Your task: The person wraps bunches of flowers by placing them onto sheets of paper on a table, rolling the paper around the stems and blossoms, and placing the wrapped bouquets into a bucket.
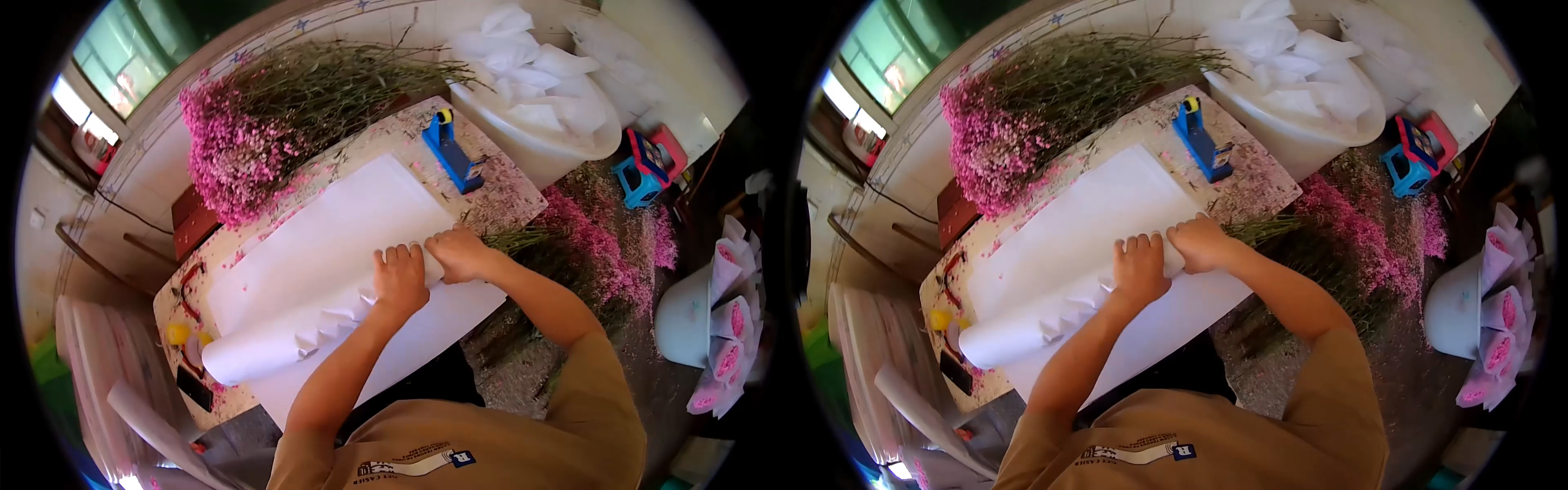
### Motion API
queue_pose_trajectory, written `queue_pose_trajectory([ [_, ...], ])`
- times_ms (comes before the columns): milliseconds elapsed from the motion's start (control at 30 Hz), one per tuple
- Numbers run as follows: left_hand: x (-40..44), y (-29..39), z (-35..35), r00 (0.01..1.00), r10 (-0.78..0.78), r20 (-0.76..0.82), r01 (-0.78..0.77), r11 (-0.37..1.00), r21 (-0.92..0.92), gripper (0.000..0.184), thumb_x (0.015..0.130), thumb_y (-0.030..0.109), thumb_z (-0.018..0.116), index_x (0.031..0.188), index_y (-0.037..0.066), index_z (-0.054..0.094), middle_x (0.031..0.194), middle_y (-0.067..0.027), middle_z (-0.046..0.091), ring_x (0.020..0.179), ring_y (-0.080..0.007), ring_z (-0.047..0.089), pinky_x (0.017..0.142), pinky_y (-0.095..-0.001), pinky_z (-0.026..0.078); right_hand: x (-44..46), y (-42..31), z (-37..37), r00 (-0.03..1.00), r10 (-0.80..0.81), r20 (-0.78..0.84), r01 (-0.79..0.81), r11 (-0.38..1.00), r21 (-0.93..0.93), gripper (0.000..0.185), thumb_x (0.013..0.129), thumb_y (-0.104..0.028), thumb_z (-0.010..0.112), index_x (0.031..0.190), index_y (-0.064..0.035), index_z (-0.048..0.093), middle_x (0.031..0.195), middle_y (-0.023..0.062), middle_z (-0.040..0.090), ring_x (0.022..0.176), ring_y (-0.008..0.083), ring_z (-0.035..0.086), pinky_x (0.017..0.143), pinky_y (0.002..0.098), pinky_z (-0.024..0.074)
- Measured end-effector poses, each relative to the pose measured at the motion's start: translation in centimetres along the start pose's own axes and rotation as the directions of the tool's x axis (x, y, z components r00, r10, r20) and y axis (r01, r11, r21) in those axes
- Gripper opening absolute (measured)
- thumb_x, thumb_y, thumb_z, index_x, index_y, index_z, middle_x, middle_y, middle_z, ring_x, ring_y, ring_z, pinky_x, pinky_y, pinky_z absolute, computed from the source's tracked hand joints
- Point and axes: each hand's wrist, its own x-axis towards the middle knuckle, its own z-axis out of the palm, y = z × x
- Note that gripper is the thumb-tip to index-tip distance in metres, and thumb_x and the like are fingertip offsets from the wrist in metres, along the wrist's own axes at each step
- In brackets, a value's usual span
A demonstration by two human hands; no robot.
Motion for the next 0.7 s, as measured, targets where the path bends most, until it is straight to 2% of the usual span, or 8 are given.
queue_pose_trajectory([
  [67, 3.0, 0.3, -0.6, 0.871, -0.009, 0.491, 0.086, 0.987, -0.135, 0.067, 0.065, 0.025, 0.087, 0.122, 0.005, 0.059, 0.119, -0.0185, 0.069, 0.113, -0.0330, 0.066, 0.099, -0.0491, 0.048, -0.8, 0.7, -0.1, 1.000, 0.006, -0.031, -0.005, 1.000, 0.009, 0.049, 0.064, -0.021, 0.085, 0.104, -0.0030, 0.062, 0.099, 0.0174, 0.071, 0.098, 0.0358, 0.069, 0.091, 0.0462, 0.0505],
  [267, 10.4, 1.6, -2.3, 0.860, 0.218, 0.460, -0.054, 0.938, -0.344, 0.053, 0.065, 0.024, 0.085, 0.109, 0.005, 0.063, 0.094, -0.0193, 0.074, 0.090, -0.0392, 0.072, 0.083, -0.0479, 0.057, -3.4, 7.5, -4.4, 0.977, 0.156, -0.146, -0.079, 0.899, 0.431, 0.061, 0.068, -0.034, 0.090, 0.112, 0.0004, 0.064, 0.100, 0.0157, 0.073, 0.094, 0.0294, 0.071, 0.083, 0.0428, 0.0550],
  [300, 11.9, 2.1, -2.8, 0.832, 0.184, 0.524, -0.015, 0.951, -0.310, 0.057, 0.063, 0.025, 0.085, 0.112, 0.005, 0.064, 0.099, -0.0191, 0.074, 0.094, -0.0386, 0.072, 0.084, -0.0473, 0.057, -3.1, 9.4, -5.5, 0.960, 0.172, -0.221, -0.001, 0.792, 0.611, 0.063, 0.071, -0.036, 0.090, 0.116, 0.0008, 0.065, 0.103, 0.0148, 0.073, 0.094, 0.0258, 0.071, 0.085, 0.0396, 0.0554],
  [367, 14.1, 2.4, -2.1, 0.830, 0.207, 0.519, -0.031, 0.945, -0.327, 0.060, 0.062, 0.024, 0.085, 0.115, 0.005, 0.064, 0.100, -0.0191, 0.074, 0.096, -0.0382, 0.072, 0.084, -0.0471, 0.057, -1.4, 12.2, -6.9, 0.747, 0.552, -0.370, 0.234, 0.302, 0.924, 0.061, 0.074, -0.039, 0.091, 0.112, 0.0021, 0.067, 0.095, 0.0103, 0.072, 0.084, 0.0183, 0.069, 0.077, 0.0349, 0.0563],
  [500, 16.3, 3.0, -0.4, 0.799, 0.234, 0.554, -0.034, 0.937, -0.347, 0.065, 0.061, 0.026, 0.086, 0.120, 0.007, 0.065, 0.104, -0.0192, 0.074, 0.100, -0.0372, 0.071, 0.086, -0.0459, 0.057, 3.1, 17.2, -7.5, 0.591, 0.783, -0.194, -0.121, 0.323, 0.939, 0.047, 0.081, -0.033, 0.087, 0.104, 0.0035, 0.069, 0.086, 0.0085, 0.071, 0.072, 0.0159, 0.067, 0.067, 0.0330, 0.0547],
  [567, 16.9, 3.0, -0.2, 0.778, 0.246, 0.578, -0.042, 0.938, -0.343, 0.066, 0.060, 0.026, 0.086, 0.120, 0.007, 0.066, 0.105, -0.0192, 0.074, 0.101, -0.0373, 0.071, 0.087, -0.0455, 0.057, 5.1, 17.4, -7.0, 0.749, 0.653, -0.108, -0.163, 0.341, 0.926, 0.032, 0.086, -0.021, 0.083, 0.092, 0.0071, 0.068, 0.084, 0.0132, 0.072, 0.068, 0.0160, 0.062, 0.061, 0.0360, 0.0492],
  [667, 17.4, 2.2, 0.6, 0.794, 0.259, 0.549, -0.046, 0.927, -0.371, 0.069, 0.059, 0.026, 0.085, 0.122, 0.006, 0.067, 0.114, -0.0202, 0.073, 0.107, -0.0382, 0.070, 0.092, -0.0457, 0.055, 3.1, 13.7, -7.4, 0.725, 0.666, -0.174, 0.152, 0.092, 0.984, 0.024, 0.087, -0.016, 0.081, 0.091, 0.0043, 0.069, 0.082, 0.0123, 0.072, 0.073, 0.0174, 0.066, 0.065, 0.0357, 0.0505],
  [700, 17.8, 1.6, -0.1, 0.777, 0.287, 0.561, -0.002, 0.891, -0.453, 0.068, 0.057, 0.025, 0.085, 0.120, 0.006, 0.069, 0.111, -0.0210, 0.074, 0.105, -0.0381, 0.070, 0.091, -0.0451, 0.055, 0.2, 12.0, -7.0, 0.682, 0.634, -0.364, 0.242, 0.275, 0.931, 0.021, 0.087, -0.016, 0.080, 0.092, 0.0023, 0.070, 0.082, 0.0108, 0.072, 0.076, 0.0175, 0.067, 0.068, 0.0351, 0.0518],
])
